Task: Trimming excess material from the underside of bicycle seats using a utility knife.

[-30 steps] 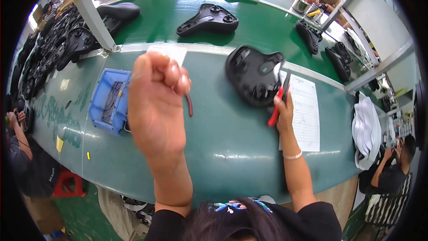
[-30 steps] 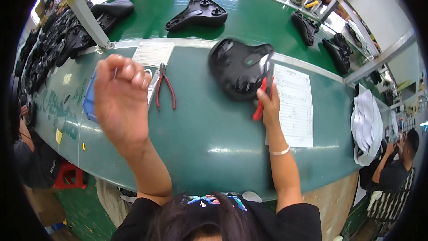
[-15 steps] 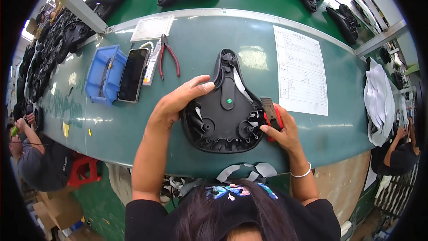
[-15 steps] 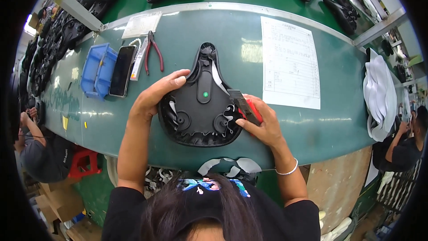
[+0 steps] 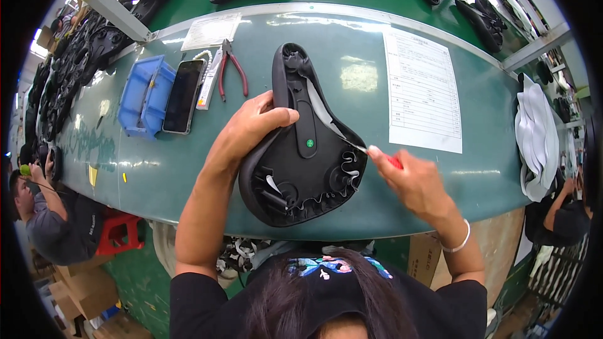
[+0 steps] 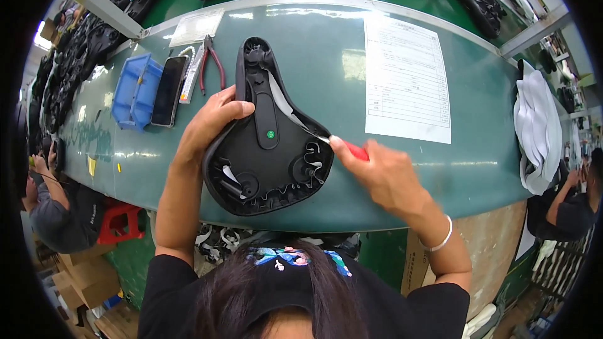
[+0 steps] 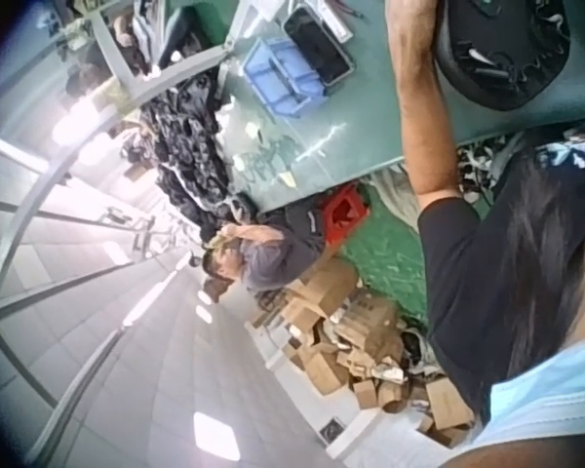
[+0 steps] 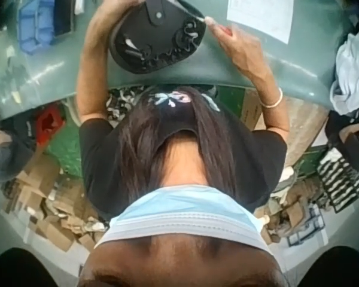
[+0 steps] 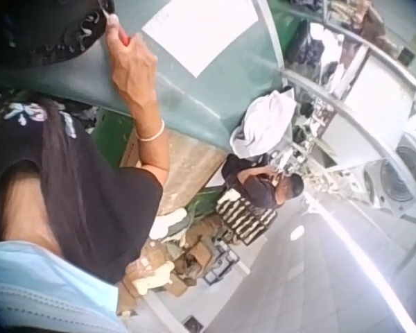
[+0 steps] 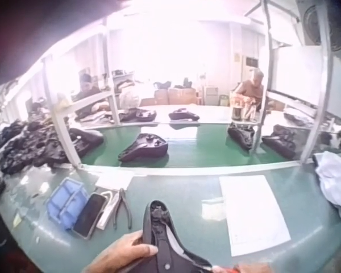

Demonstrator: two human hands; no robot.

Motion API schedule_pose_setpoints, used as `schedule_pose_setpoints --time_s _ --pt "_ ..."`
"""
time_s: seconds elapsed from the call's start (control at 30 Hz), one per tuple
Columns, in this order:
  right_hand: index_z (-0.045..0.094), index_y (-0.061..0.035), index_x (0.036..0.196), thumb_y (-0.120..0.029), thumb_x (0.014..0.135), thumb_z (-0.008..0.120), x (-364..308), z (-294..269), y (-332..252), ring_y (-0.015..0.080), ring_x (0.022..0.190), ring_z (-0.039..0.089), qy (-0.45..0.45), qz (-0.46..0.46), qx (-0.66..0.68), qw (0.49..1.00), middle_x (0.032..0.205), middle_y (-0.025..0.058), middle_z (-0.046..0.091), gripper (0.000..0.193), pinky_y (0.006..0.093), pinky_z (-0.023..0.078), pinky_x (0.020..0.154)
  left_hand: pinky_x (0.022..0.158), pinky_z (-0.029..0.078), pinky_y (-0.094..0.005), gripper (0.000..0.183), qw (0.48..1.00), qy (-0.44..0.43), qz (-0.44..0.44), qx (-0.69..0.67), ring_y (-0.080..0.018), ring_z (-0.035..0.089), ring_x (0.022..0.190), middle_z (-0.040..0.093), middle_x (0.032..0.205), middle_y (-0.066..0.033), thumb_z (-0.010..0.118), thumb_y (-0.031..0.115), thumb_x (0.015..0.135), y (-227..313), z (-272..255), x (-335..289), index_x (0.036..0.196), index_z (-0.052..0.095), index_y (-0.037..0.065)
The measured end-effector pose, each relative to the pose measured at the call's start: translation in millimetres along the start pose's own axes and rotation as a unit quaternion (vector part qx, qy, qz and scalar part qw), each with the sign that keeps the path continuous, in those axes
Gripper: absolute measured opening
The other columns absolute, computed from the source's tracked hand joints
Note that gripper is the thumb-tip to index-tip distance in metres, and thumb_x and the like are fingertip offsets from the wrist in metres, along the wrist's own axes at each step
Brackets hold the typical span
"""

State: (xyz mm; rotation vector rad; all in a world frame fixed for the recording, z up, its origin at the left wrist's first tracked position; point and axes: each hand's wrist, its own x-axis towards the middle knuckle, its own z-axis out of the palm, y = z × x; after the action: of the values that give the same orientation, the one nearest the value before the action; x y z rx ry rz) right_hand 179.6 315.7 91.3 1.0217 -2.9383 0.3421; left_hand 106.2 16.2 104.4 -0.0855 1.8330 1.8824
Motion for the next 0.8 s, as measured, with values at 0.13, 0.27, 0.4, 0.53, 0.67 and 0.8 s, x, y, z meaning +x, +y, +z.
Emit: schedule_pose_setpoints --time_s 0.13,0.27,0.4,0.53,0.67,0.8 --pt "0.033 -0.0213 0.143 -0.012 0.086 0.058 -40.6 38.8 -42.4 0.0324 0.05 0.054 0.009 0.13 0.06 0.99 0.071 0.0134 0.052 0.063 0.043 0.044 0.046 0.074 0.05 -0.0265 0.045 0.995 0.042 0.038 -0.083 -0.0139 0.059 0.081 0.06 0.094 -0.0099 0.062 0.023 0.076 -15.2 9.4 -13.3 0.109 0.054 -0.006" --pt "0.035 -0.0142 0.142 -0.012 0.085 0.064 -63.0 51.5 -89.2 0.0379 0.058 0.058 0.064 0.223 0.211 0.95 0.076 0.0175 0.059 0.064 0.0454 0.049 0.052 0.077 0.049 -0.027 0.047 0.983 0.121 0.065 -0.12 -0.0142 0.058 0.086 0.06 0.097 -0.01 0.062 0.022 0.076 -37.4 15.9 -37.7 0.113 0.052 -0.006" --pt "0.042 -0.0113 0.136 -0.014 0.085 0.065 -59.6 23.7 -74.4 0.0357 0.081 0.066 0.04 0.225 0.298 0.927 0.106 0.02 0.064 0.056 0.0392 0.054 0.066 0.08 0.048 -0.0285 0.052 0.978 0.138 0.09 -0.131 -0.0154 0.057 0.088 0.058 0.101 -0.0102 0.061 0.021 0.076 -39.0 15.9 -61.8 0.119 0.049 -0.006" --pt "0.045 -0.0074 0.13 -0.014 0.083 0.068 -8.1 27.7 -56.0 0.0334 0.088 0.068 0.205 0.245 0.363 0.875 0.109 0.0183 0.065 0.053 0.0374 0.055 0.074 0.083 0.045 -0.0289 0.054 0.974 0.168 0.102 -0.115 -0.0151 0.054 0.093 0.056 0.102 -0.009 0.061 0.022 0.077 -51.6 17.2 -70.9 0.121 0.048 -0.006" --pt "0.047 -0.004 0.125 -0.01 0.083 0.065 47.1 26.0 -50.2 0.0195 0.078 0.066 0.194 0.143 0.343 0.908 0.098 0.0136 0.066 0.046 0.0337 0.054 0.069 0.079 0.043 -0.0301 0.054 0.967 0.192 0.113 -0.123 -0.0142 0.05 0.087 0.057 0.102 -0.0089 0.066 0.023 0.076 -62.3 15.5 -73.4 0.119 0.048 -0.003" --pt "0.049 -0.002 0.121 -0.007 0.081 0.062 55.8 27.9 -13.5 0.0095 0.065 0.055 0.18 0.256 0.602 0.735 0.084 0.003 0.059 0.042 0.0237 0.048 0.057 0.082 0.041 -0.0345 0.042 0.837 0.442 0.163 0.278 -0.023 0.05 0.086 0.055 0.091 -0.0073 0.072 0.018 0.073 -99.6 4.9 -76.3 0.108 0.054 0.002"
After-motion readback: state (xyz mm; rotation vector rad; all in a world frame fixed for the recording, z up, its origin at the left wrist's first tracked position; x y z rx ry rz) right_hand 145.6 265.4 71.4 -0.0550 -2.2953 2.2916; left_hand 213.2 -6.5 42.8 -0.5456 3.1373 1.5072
